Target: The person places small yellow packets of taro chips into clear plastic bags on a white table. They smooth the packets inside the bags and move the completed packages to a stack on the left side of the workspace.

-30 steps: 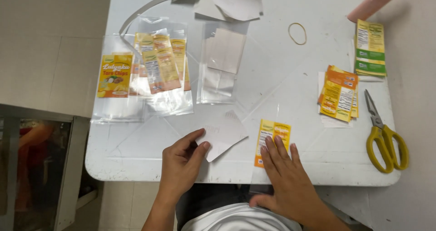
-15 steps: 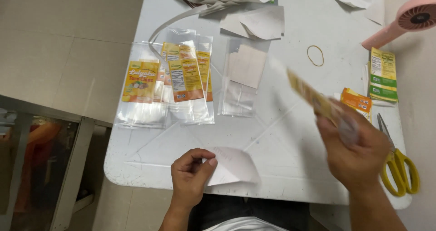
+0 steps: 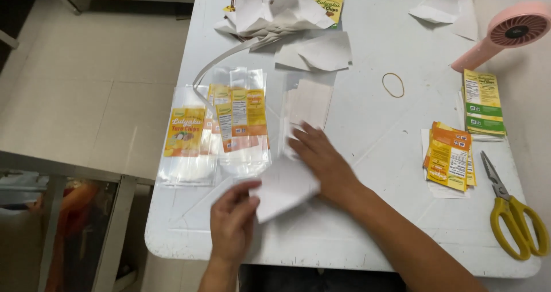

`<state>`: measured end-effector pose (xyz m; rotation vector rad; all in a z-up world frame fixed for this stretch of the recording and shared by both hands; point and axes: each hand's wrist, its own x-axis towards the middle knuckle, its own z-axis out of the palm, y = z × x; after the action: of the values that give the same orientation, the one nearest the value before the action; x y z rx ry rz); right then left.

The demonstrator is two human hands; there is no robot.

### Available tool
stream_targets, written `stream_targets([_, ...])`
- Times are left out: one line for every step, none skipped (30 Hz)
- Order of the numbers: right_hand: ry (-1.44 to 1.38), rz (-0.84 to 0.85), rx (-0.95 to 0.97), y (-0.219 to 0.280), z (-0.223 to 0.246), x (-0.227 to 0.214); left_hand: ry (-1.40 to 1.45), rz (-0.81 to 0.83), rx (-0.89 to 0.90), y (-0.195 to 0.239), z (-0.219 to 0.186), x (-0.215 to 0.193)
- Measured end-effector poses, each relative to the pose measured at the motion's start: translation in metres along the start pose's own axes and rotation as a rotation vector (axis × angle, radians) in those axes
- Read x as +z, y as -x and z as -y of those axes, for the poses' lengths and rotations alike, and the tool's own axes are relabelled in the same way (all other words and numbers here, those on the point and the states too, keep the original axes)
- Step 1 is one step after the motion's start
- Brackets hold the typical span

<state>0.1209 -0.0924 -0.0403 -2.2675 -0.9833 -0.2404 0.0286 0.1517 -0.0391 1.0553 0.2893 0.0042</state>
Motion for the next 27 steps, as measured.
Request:
stream_targets([0.001,-0.007,0.002,0.012,0.017,-0.015,-0.005,0.005,0.001,-0.017,-0.021,0.018])
stream_targets([0.054,-0.136,0.110,0.024,0.033,-0.031,-0.140,0.012,0.040,-0.035,-0.042,0.039])
stream_targets([0.106,-0.265,0.220,0.037,0.049,-0.048,-0.276,0.017,0.080,-0.052,-0.063,0.060])
stream_targets([0.110,-0.273,0.223,0.053,0.056,-0.057,-0.278,0.025,0.082,-0.076,-0.075,0.080])
stream_targets([0.109,-0.281,0.265,0.069,0.064,-0.067,-0.341,0.016,0.073,-0.100,-0.086,0.100])
stream_targets([0.108,-0.286,0.308,0.086,0.072,-0.077,-0.403,0.004,0.063,-0.124,-0.097,0.121])
stream_targets([0.111,-0.290,0.311,0.102,0.074,-0.079,-0.404,0.010,0.063,-0.157,-0.094,0.134])
stream_targets([0.103,-0.301,0.361,0.117,0.076,-0.082,-0.197,0.022,0.045,-0.191,-0.092,0.147])
stream_targets([0.095,-0.311,0.410,0.133,0.078,-0.084,0.009,0.034,0.026,-0.224,-0.089,0.160])
stream_targets([0.098,-0.317,0.414,0.147,0.078,-0.082,0.007,0.041,0.025,-0.243,-0.092,0.169])
stream_targets([0.070,-0.321,0.495,0.161,0.078,-0.081,0.023,0.023,-0.007,-0.261,-0.095,0.179])
stream_targets([0.038,-0.325,0.576,0.174,0.078,-0.079,0.037,0.003,-0.038,-0.280,-0.098,0.188])
stream_targets([0.037,-0.331,0.579,0.180,0.076,-0.077,0.032,0.008,-0.038,-0.289,-0.099,0.188])
stream_targets([0.015,-0.359,0.634,0.187,0.075,-0.074,-0.101,0.006,-0.017,-0.298,-0.099,0.189])
stream_targets([-0.008,-0.387,0.689,0.194,0.075,-0.072,-0.233,0.004,0.005,-0.306,-0.099,0.190])
stream_targets([-0.009,-0.389,0.697,0.192,0.075,-0.074,-0.238,0.007,-0.002,-0.302,-0.093,0.189])
stream_targets([-0.040,-0.402,0.655,0.190,0.075,-0.076,-0.285,-0.048,0.032,-0.297,-0.087,0.188])
stream_targets([-0.068,-0.418,0.607,0.185,0.073,-0.077,-0.330,-0.102,0.071,-0.295,-0.084,0.188])
stream_targets([-0.069,-0.424,0.611,0.183,0.071,-0.078,-0.334,-0.097,0.071,-0.285,-0.074,0.184])
stream_targets([-0.069,-0.419,0.574,0.183,0.071,-0.079,-0.399,-0.060,0.122,-0.273,-0.062,0.178])
stream_targets([-0.068,-0.413,0.538,0.183,0.070,-0.079,-0.463,-0.023,0.172,-0.261,-0.050,0.172])
stream_targets([-0.065,-0.414,0.556,0.182,0.069,-0.080,-0.467,-0.013,0.157,-0.230,-0.050,0.173])
stream_targets([-0.056,-0.408,0.521,0.181,0.067,-0.080,-0.640,0.141,0.191,-0.200,-0.051,0.174])
stream_targets([-0.041,-0.403,0.496,0.183,0.067,-0.081,-0.807,0.310,0.219,-0.170,-0.049,0.178])
stream_targets([-0.032,-0.405,0.524,0.184,0.066,-0.088,-0.805,0.333,0.200,-0.149,-0.042,0.179])
stream_targets([0.031,-0.413,0.505,0.185,0.064,-0.093,-0.962,0.409,0.201,-0.128,-0.037,0.177])
stream_targets([0.094,-0.419,0.487,0.185,0.063,-0.098,-1.118,0.487,0.204,-0.107,-0.033,0.175])
